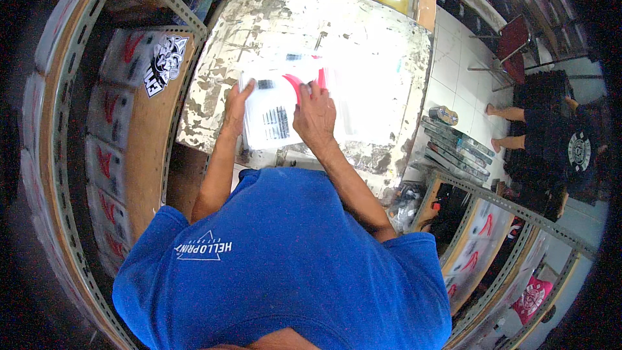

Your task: The person counts transparent plastic bags by separating them from a stack on a table one by one.

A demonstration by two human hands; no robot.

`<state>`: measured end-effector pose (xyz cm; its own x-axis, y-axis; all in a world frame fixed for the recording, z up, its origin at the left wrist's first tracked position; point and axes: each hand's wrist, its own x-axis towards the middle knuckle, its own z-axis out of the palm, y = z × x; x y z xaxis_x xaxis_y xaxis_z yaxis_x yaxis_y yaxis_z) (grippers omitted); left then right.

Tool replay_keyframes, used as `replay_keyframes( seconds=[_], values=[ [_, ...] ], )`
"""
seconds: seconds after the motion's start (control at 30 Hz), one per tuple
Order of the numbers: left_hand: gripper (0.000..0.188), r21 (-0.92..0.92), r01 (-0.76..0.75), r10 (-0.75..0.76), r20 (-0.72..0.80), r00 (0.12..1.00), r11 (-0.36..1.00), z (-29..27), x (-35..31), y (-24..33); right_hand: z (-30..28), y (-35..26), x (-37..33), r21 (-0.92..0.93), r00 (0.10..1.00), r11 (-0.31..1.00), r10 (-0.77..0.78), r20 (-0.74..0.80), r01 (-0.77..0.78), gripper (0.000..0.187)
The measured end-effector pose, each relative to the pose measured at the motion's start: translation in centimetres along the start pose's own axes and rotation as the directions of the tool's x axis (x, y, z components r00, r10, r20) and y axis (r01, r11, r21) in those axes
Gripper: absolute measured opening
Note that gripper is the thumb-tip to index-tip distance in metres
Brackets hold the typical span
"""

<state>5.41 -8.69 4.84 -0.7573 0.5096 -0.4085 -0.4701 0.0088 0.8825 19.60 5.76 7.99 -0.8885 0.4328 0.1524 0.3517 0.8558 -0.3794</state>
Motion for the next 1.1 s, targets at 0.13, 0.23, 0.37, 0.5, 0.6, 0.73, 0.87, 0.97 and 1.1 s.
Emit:
replay_keyframes(
  seconds=[0.13, 0.23, 0.37, 0.5, 0.6, 0.73, 0.87, 0.97, 1.1],
  values=[
    [0.053, 0.646, -0.129, 0.309, -0.174, 0.935, 0.752, -0.4, 0.5, -1.2, 1.4, 2.7, 0.1, -0.085, 0.985, 0.982, 0.163, -0.053, -0.167, 0.060],
    [0.057, 0.679, -0.090, 0.330, -0.232, 0.915, 0.728, -0.4, 0.9, -2.1, 2.3, 4.2, 0.1, -0.113, 0.992, 0.986, 0.124, -0.031, -0.126, 0.056],
    [0.058, 0.680, -0.079, 0.322, -0.239, 0.916, 0.729, -0.3, 1.3, -2.2, 2.4, 5.2, 0.8, -0.104, 0.994, 0.990, 0.105, 0.043, -0.100, 0.051],
    [0.057, 0.674, -0.114, 0.359, -0.236, 0.903, 0.730, -0.1, 1.4, -2.2, 0.6, 5.1, 0.7, -0.077, 0.997, 0.996, 0.042, -0.058, -0.046, 0.050],
    [0.057, 0.653, -0.147, 0.373, -0.222, 0.901, 0.743, 0.5, 1.0, -1.5, -1.7, 4.7, 0.6, -0.160, 0.992, 0.985, 0.040, -0.121, -0.059, 0.046],
    [0.057, 0.639, -0.139, 0.356, -0.224, 0.907, 0.756, 0.4, 1.9, -2.2, -2.4, 5.3, 0.6, -0.268, 0.970, 0.942, 0.156, -0.188, -0.203, 0.055],
    [0.058, 0.636, -0.159, 0.356, -0.193, 0.914, 0.755, 0.3, 2.2, -2.6, -1.8, 6.5, 0.5, -0.261, 0.928, 0.897, 0.310, -0.204, -0.357, 0.072],
    [0.057, 0.647, -0.166, 0.368, -0.190, 0.910, 0.744, 0.4, 2.2, -2.7, -1.8, 6.8, 1.1, -0.220, 0.905, 0.880, 0.391, -0.170, -0.422, 0.068],
    [0.057, 0.685, -0.165, 0.393, -0.190, 0.900, 0.710, 0.8, 1.8, -2.6, -1.7, 6.7, 1.8, -0.195, 0.901, 0.880, 0.413, -0.138, -0.433, 0.060]
  ],
)
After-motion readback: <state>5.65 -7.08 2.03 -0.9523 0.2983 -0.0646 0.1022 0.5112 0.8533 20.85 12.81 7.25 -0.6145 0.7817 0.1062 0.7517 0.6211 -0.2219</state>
